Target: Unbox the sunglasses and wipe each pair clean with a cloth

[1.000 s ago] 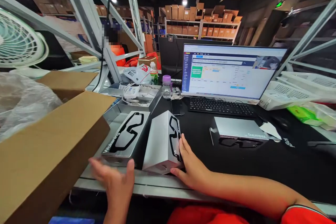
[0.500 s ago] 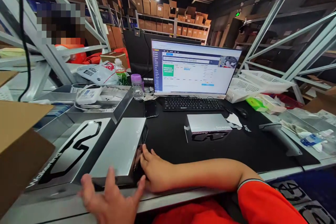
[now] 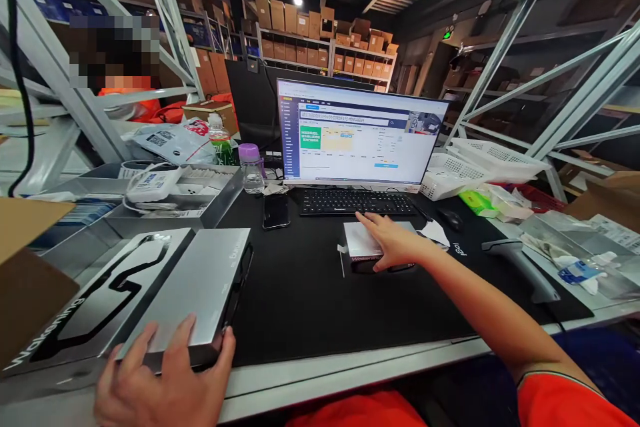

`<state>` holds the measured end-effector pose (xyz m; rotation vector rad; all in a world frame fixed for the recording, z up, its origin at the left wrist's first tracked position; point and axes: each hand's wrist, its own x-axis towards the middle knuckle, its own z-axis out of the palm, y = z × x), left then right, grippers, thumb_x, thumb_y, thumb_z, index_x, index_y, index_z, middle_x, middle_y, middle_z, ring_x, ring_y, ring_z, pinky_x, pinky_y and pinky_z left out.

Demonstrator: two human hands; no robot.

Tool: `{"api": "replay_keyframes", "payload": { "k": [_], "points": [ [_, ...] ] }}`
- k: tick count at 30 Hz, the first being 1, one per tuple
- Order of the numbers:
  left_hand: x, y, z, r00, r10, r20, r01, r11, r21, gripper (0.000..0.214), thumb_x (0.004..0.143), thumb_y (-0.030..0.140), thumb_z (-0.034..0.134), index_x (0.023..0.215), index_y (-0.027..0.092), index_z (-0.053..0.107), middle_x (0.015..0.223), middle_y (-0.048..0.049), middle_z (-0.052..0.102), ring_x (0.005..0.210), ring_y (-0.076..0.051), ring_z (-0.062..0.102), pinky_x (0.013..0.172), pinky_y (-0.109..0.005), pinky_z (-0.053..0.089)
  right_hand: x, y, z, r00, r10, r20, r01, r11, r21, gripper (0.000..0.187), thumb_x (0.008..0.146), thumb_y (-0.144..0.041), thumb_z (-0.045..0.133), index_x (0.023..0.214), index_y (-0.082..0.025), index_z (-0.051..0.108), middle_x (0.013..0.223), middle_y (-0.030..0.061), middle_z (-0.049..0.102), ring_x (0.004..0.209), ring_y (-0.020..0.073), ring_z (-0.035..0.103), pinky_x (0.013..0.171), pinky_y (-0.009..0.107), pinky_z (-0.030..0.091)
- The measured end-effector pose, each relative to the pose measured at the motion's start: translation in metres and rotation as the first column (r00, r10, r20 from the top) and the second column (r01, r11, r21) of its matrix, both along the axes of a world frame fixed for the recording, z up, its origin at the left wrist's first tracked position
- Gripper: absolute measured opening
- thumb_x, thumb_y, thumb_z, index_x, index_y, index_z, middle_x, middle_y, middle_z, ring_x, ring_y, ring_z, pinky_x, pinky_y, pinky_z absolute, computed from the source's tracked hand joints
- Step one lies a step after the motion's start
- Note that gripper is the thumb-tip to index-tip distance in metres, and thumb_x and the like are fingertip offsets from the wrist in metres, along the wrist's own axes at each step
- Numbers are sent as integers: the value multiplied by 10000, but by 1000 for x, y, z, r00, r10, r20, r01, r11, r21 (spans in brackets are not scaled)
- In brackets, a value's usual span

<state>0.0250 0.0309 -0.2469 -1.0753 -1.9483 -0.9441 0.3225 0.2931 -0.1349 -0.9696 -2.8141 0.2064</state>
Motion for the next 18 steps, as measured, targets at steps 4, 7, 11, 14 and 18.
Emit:
{"api": "replay_keyframes", "payload": {
  "k": [4,7,11,14,18],
  "points": [
    [7,3,-7,986,-33,-165,48,994,93,912,608,307,879,1421,335,467,1649,-88,222,1426,-490,305,1112,-736,297,7,0,-4,995,15,-103,-20,999,-39,1330,514,-248,917,1605,-250,158,1366,155,536,1309,371,499,1131,617,307],
    [28,21,0,919,-383,-96,389,920,45,1100,630,368,881,1538,314,262,1559,-150,375,1347,-429,464,1050,-642,458,24,-20,6,960,33,-278,-38,999,-14,1325,601,-270,885,1611,-294,28,1496,157,407,1434,380,359,1170,620,246],
    [69,67,31,755,-611,237,646,756,-108,1435,494,493,924,1583,184,42,1573,-262,306,1384,-497,405,1003,-680,481,43,-41,6,845,218,-489,-219,974,56,1310,713,-338,843,1587,-290,-130,1584,192,291,1471,334,334,1158,550,336],
    [98,103,54,637,-764,99,769,622,-150,1409,570,486,878,1568,134,-53,1596,-317,198,1456,-491,287,1109,-754,290,47,-45,-11,780,337,-528,-318,939,129,1334,746,-420,824,1548,-338,-238,1568,173,336,1481,318,330,1146,561,358],
    [122,136,71,539,-836,-99,824,548,-142,1025,731,301,721,1544,119,124,1402,-230,501,1345,-347,494,1150,-619,363,55,-37,-31,740,283,-610,-260,957,128,1366,730,-418,830,1536,-342,-271,1587,173,323,1469,321,356,1140,567,376]
  ]
}}
